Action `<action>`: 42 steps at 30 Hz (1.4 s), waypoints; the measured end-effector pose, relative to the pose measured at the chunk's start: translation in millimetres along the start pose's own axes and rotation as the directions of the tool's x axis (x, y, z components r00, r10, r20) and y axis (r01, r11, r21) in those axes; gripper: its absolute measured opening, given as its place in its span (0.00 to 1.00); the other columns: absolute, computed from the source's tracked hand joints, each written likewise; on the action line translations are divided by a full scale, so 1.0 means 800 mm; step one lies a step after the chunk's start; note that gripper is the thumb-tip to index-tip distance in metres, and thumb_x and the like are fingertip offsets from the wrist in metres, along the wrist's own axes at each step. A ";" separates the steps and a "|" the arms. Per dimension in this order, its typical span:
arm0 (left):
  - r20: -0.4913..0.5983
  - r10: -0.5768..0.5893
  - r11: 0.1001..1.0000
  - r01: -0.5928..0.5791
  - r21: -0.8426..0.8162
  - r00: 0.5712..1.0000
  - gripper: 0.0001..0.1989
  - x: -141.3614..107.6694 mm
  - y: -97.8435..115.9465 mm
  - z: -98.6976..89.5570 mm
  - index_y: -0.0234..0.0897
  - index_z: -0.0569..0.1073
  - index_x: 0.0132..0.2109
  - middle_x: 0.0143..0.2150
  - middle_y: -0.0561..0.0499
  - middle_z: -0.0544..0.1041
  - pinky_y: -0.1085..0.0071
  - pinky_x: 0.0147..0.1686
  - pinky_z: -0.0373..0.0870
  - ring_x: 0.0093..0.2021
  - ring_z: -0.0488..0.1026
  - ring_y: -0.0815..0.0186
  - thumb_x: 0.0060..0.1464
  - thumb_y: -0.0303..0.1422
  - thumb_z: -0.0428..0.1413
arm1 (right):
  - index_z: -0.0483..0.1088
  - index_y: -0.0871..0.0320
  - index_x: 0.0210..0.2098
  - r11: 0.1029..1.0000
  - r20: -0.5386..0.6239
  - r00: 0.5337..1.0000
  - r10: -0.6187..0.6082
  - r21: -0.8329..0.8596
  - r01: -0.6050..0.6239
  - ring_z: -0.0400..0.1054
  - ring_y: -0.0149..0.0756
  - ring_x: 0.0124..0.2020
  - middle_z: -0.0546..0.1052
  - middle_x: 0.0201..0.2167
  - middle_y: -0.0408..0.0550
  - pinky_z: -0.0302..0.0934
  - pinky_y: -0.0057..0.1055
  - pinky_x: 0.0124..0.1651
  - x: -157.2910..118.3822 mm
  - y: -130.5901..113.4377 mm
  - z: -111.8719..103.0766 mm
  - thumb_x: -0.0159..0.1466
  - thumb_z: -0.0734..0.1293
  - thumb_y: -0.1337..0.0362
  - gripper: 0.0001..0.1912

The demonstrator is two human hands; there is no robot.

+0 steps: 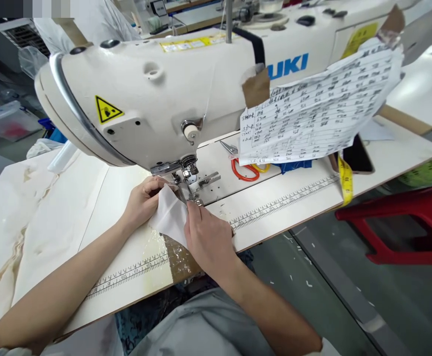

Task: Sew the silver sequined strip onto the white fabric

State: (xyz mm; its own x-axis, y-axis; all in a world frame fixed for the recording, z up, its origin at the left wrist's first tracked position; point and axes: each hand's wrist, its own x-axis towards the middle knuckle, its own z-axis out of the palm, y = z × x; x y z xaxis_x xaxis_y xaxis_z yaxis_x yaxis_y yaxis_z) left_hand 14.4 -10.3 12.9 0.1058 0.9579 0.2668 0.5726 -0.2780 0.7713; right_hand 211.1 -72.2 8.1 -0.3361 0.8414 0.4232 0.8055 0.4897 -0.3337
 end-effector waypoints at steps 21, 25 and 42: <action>0.032 0.067 0.995 -0.069 0.071 0.997 0.14 0.003 -0.001 -0.002 0.39 0.75 0.33 0.36 0.48 0.76 0.62 0.44 0.67 0.41 0.70 0.60 0.60 0.44 0.54 | 0.67 0.66 0.54 1.000 0.053 0.999 -0.003 -0.011 0.003 0.75 0.37 0.34 0.79 0.41 0.52 0.59 0.31 0.27 0.003 0.000 0.004 0.71 0.58 0.71 0.15; 0.040 0.089 0.987 -0.093 0.133 0.995 0.11 0.005 -0.007 -0.001 0.39 0.73 0.33 0.35 0.49 0.75 0.63 0.41 0.66 0.39 0.69 0.61 0.59 0.39 0.53 | 0.67 0.66 0.55 1.000 0.088 0.996 -0.011 0.001 0.011 0.75 0.38 0.35 0.79 0.42 0.52 0.62 0.32 0.29 0.002 0.000 0.002 0.70 0.59 0.71 0.15; 0.023 -0.026 0.997 0.025 0.069 0.999 0.13 0.007 -0.003 -0.001 0.38 0.74 0.30 0.35 0.48 0.75 0.65 0.38 0.67 0.38 0.71 0.61 0.57 0.41 0.55 | 0.70 0.63 0.50 0.999 0.039 0.999 0.037 0.018 -0.038 0.73 0.36 0.30 0.79 0.35 0.47 0.59 0.31 0.26 0.003 -0.002 -0.001 0.70 0.58 0.71 0.13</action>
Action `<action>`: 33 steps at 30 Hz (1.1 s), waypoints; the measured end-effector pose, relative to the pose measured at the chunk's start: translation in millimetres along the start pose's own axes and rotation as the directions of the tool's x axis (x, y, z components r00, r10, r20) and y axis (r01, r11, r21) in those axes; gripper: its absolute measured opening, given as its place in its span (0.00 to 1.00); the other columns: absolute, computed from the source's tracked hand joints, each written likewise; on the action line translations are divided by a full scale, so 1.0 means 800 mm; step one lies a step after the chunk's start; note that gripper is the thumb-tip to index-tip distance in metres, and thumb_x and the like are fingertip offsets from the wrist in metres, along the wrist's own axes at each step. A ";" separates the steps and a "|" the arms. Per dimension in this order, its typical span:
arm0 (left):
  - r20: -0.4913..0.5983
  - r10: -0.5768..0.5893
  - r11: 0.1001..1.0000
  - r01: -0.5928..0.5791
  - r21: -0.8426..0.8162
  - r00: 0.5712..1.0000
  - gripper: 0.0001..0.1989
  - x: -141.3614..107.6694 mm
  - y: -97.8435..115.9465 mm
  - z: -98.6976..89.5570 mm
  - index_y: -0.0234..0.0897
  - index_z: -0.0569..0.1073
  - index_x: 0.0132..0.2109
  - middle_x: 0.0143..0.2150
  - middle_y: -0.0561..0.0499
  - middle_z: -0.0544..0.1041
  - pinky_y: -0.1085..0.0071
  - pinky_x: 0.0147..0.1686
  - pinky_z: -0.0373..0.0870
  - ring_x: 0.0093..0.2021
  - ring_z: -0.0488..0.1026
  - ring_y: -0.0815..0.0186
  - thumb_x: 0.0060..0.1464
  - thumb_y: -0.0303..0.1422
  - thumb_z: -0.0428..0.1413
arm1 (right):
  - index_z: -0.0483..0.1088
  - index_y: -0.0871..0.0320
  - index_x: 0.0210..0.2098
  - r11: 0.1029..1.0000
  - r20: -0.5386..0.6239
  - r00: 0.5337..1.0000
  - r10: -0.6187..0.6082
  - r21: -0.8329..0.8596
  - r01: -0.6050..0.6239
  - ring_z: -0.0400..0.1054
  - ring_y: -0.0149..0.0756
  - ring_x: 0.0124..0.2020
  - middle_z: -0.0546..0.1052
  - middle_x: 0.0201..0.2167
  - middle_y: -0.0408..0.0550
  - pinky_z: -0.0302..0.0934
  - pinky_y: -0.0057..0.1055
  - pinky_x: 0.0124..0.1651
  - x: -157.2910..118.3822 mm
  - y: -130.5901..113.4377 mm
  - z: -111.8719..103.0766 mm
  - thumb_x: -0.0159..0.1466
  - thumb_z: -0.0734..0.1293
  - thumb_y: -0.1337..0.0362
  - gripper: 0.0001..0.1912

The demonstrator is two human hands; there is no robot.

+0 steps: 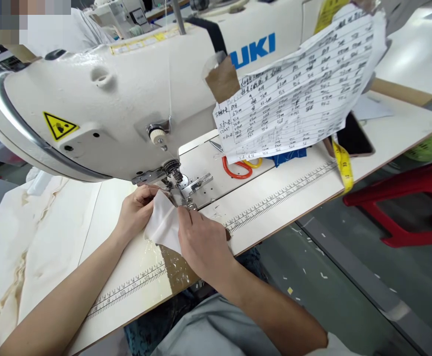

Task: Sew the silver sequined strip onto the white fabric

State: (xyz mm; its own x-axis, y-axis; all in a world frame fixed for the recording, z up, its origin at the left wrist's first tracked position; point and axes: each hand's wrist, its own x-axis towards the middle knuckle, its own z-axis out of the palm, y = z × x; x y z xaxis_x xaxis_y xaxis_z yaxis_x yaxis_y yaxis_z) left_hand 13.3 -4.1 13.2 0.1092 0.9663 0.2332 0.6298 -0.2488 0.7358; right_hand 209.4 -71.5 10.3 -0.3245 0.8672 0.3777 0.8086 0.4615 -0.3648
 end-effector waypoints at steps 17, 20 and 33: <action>0.042 0.308 0.872 -0.300 0.387 0.950 0.10 -0.002 -0.001 0.004 0.39 0.67 0.39 0.39 0.48 0.74 0.62 0.38 0.67 0.39 0.69 0.59 0.48 0.24 0.49 | 0.68 0.66 0.53 0.999 -0.047 0.998 -0.033 -0.005 0.033 0.70 0.37 0.28 0.76 0.34 0.49 0.55 0.33 0.24 -0.001 0.001 0.004 0.70 0.58 0.73 0.14; 0.049 0.351 0.846 -0.339 0.412 0.935 0.12 -0.001 -0.005 0.004 0.38 0.67 0.40 0.39 0.48 0.74 0.63 0.38 0.68 0.39 0.69 0.59 0.47 0.22 0.48 | 0.67 0.67 0.53 0.999 -0.063 0.997 -0.040 -0.015 0.039 0.70 0.36 0.28 0.76 0.34 0.49 0.56 0.33 0.24 -0.002 0.001 0.006 0.70 0.58 0.73 0.14; -0.032 0.120 0.982 -0.113 0.154 0.992 0.08 0.001 -0.005 0.000 0.37 0.74 0.34 0.35 0.51 0.76 0.70 0.35 0.69 0.37 0.74 0.64 0.51 0.31 0.51 | 0.69 0.64 0.50 1.000 -0.039 0.999 0.006 -0.003 -0.006 0.70 0.35 0.26 0.75 0.30 0.45 0.55 0.31 0.24 0.001 -0.001 0.002 0.69 0.62 0.72 0.11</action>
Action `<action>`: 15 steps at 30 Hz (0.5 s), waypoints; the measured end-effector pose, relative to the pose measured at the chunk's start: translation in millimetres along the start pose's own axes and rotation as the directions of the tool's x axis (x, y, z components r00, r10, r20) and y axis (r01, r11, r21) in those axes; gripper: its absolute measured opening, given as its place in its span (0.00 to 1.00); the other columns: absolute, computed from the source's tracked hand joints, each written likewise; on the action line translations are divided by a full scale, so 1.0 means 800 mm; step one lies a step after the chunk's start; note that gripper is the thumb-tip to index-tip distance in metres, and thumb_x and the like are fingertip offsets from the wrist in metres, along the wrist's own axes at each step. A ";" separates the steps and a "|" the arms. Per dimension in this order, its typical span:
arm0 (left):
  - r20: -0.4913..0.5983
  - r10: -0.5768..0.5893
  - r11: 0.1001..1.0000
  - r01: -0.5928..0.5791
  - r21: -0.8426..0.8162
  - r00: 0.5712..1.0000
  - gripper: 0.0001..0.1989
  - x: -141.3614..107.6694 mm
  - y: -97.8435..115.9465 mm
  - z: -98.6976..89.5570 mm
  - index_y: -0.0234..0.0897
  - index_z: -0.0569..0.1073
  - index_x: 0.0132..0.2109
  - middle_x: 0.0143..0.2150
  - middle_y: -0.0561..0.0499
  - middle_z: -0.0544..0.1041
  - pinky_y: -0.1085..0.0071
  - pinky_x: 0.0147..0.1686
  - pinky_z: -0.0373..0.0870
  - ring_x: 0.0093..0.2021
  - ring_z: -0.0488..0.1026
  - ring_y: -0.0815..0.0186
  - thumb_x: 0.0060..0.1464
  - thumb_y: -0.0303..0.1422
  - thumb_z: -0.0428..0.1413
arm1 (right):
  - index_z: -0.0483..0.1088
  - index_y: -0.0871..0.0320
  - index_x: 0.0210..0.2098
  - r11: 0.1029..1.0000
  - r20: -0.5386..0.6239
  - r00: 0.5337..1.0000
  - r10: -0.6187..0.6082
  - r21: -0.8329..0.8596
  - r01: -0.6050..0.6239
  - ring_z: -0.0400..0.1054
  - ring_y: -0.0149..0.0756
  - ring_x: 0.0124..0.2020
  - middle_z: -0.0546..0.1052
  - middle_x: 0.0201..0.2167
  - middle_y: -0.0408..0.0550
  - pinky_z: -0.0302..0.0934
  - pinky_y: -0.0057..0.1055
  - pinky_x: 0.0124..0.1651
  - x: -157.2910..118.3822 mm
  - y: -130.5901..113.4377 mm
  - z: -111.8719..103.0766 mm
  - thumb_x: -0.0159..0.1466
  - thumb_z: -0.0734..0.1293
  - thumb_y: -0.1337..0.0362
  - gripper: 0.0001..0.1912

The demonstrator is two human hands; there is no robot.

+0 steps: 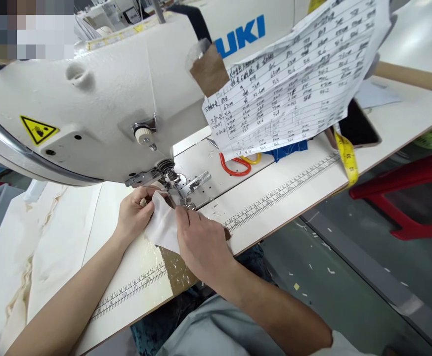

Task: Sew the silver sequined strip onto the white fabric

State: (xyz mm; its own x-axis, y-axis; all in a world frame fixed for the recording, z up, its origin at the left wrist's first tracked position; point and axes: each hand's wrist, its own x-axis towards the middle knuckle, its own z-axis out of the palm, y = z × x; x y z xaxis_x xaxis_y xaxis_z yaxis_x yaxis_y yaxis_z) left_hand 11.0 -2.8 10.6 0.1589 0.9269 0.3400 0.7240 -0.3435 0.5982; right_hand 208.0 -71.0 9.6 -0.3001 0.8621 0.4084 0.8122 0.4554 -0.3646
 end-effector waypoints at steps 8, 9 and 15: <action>-0.038 0.311 0.934 -0.298 0.195 0.950 0.09 -0.001 -0.007 -0.001 0.37 0.71 0.35 0.37 0.50 0.77 0.67 0.36 0.71 0.37 0.73 0.63 0.51 0.22 0.48 | 0.69 0.63 0.51 0.997 -0.007 1.000 -0.010 -0.077 0.009 0.68 0.34 0.26 0.76 0.32 0.47 0.53 0.31 0.23 0.002 -0.001 0.005 0.69 0.61 0.72 0.12; -0.027 0.402 0.891 -0.384 0.244 0.915 0.09 0.000 -0.007 -0.002 0.37 0.70 0.36 0.37 0.49 0.77 0.66 0.36 0.71 0.37 0.73 0.63 0.53 0.21 0.48 | 0.69 0.64 0.51 0.996 -0.017 1.000 -0.017 -0.091 0.016 0.68 0.35 0.26 0.76 0.32 0.47 0.53 0.31 0.24 0.002 -0.001 0.007 0.69 0.61 0.72 0.13; 0.155 0.589 0.723 -0.603 0.336 0.793 0.07 0.002 0.008 -0.011 0.33 0.71 0.43 0.41 0.44 0.75 0.64 0.39 0.75 0.41 0.70 0.61 0.62 0.22 0.50 | 0.68 0.68 0.52 0.993 -0.078 0.996 -0.034 -0.119 0.025 0.71 0.36 0.27 0.77 0.32 0.50 0.56 0.32 0.25 -0.008 -0.004 0.005 0.70 0.58 0.73 0.13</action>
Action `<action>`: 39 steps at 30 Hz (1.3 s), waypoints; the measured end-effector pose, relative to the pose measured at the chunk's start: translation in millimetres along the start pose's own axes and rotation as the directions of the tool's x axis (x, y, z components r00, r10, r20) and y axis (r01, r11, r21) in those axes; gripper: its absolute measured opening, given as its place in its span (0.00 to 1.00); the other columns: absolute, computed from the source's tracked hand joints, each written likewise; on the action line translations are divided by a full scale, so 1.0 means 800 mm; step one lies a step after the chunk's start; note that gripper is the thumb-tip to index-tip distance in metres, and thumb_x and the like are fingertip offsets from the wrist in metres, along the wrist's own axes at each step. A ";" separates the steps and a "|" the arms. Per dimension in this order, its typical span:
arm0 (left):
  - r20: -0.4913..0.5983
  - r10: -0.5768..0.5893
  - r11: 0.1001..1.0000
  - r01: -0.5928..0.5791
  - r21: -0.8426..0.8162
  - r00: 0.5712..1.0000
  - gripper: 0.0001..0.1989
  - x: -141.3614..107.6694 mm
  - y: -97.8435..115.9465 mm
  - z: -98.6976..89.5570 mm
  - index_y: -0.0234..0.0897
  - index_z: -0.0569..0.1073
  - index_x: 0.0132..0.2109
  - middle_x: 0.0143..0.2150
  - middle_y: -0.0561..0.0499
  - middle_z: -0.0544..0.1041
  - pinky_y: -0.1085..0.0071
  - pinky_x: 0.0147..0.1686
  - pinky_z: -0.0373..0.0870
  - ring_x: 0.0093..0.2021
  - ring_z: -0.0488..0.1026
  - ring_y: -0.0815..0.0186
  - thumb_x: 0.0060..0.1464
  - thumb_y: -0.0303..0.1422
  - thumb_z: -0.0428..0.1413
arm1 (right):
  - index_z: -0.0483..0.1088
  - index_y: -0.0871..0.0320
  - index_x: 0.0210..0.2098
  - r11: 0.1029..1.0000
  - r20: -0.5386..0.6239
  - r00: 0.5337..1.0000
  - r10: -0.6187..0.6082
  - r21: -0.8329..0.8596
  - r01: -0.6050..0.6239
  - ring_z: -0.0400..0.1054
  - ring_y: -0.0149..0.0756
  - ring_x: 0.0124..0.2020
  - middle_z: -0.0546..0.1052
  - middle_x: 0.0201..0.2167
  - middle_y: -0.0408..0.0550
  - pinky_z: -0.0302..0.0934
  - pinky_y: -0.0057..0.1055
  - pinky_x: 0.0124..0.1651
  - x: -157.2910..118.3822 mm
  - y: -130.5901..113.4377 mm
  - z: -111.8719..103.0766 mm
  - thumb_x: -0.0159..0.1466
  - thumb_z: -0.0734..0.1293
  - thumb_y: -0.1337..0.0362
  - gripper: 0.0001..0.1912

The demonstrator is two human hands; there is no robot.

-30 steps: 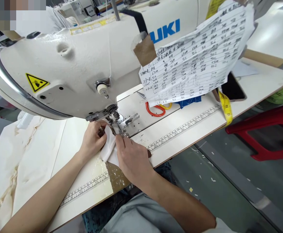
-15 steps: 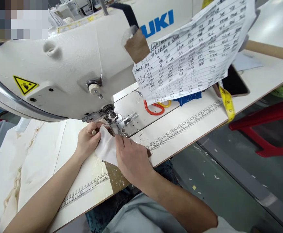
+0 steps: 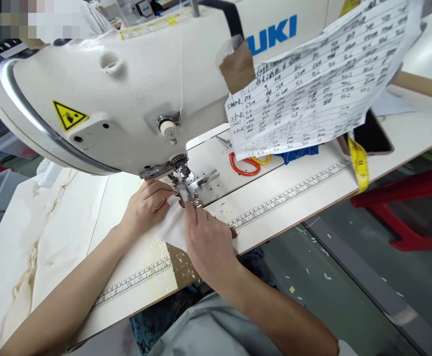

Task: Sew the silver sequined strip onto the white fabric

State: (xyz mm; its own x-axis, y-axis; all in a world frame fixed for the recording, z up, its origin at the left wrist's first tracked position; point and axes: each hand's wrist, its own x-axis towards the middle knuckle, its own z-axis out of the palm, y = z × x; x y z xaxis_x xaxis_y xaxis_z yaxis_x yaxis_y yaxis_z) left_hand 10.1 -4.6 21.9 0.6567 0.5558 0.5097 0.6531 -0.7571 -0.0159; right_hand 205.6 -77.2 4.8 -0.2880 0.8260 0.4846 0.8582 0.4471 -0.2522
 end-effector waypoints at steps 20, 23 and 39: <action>0.288 -0.188 0.966 0.124 0.227 0.939 0.20 -0.020 0.066 -0.010 0.20 0.66 0.60 0.60 0.37 0.69 0.60 0.51 0.69 0.57 0.64 0.53 0.65 0.23 0.42 | 0.65 0.65 0.52 0.962 0.124 0.976 -0.179 0.228 0.148 0.70 0.34 0.28 0.72 0.31 0.48 0.63 0.27 0.28 -0.068 0.012 -0.056 0.74 0.49 0.70 0.17; 0.311 -0.191 0.965 0.120 0.231 0.931 0.20 -0.020 0.067 -0.011 0.18 0.66 0.60 0.59 0.36 0.69 0.60 0.51 0.68 0.56 0.64 0.53 0.63 0.23 0.44 | 0.65 0.65 0.53 0.960 0.141 0.972 -0.187 0.237 0.150 0.70 0.34 0.29 0.72 0.32 0.48 0.63 0.27 0.28 -0.069 0.012 -0.057 0.74 0.50 0.70 0.16; 0.315 -0.280 0.960 0.272 0.070 0.907 0.23 -0.019 0.061 -0.017 0.21 0.66 0.62 0.62 0.38 0.68 0.57 0.56 0.65 0.61 0.62 0.52 0.65 0.30 0.44 | 0.65 0.65 0.52 0.982 0.193 0.968 -0.161 0.132 0.137 0.70 0.36 0.29 0.74 0.37 0.53 0.62 0.29 0.27 -0.054 0.007 -0.051 0.73 0.51 0.71 0.16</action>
State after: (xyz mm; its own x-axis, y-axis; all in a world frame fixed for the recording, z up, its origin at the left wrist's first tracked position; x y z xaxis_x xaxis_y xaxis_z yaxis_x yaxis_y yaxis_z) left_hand 26.7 -54.5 24.8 0.5312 0.8244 0.1956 0.8320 -0.5511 0.0634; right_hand 240.0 -124.2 16.8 -0.4986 0.7939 0.3481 0.7471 0.5972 -0.2920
